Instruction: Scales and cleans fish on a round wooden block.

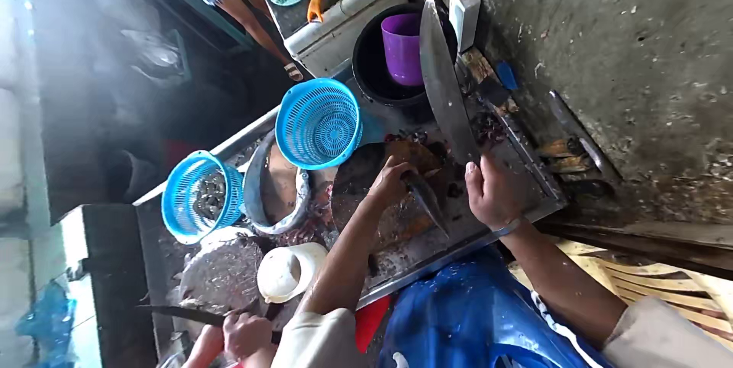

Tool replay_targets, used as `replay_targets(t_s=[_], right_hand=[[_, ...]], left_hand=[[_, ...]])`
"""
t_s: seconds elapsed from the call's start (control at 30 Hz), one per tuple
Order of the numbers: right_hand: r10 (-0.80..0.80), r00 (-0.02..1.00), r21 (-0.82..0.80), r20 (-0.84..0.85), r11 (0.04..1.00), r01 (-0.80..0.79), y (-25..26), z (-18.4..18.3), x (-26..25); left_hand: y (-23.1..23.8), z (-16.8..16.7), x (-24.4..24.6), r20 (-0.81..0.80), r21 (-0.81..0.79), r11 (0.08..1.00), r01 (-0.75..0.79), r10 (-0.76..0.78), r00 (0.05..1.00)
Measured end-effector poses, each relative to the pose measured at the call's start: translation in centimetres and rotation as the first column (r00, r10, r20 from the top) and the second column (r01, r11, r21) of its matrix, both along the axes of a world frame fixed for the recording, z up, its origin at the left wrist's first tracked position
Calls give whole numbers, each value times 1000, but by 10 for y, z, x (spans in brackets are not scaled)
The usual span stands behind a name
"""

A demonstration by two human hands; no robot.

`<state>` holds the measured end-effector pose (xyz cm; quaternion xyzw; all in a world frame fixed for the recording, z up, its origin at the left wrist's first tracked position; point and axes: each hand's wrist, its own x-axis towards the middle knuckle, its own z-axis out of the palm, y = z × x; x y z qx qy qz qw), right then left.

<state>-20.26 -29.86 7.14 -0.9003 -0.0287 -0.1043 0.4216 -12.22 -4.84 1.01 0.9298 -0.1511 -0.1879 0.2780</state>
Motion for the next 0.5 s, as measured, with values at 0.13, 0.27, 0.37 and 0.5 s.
replay_targets(t_s=[0.13,0.27,0.37,0.5], right_hand=[[107,692,-147,-714,943,-297,9,-79,-24],[132,560,-93,-818,930,-355,1,-73,-6],[139,741,-96,-657,959,-265,-2,-21,1],[40,999,-65,-19,997,-41,15,-4,-21]], left_hand=[[6,-11,-25,-88,-252,920,-301,288,954],[-13,1,-13,-368,111,784,-611,603,708],[-21,3,4,-465,303,812,-499,582,667],[-17,-6,3,-455,259,839,-479,543,706]])
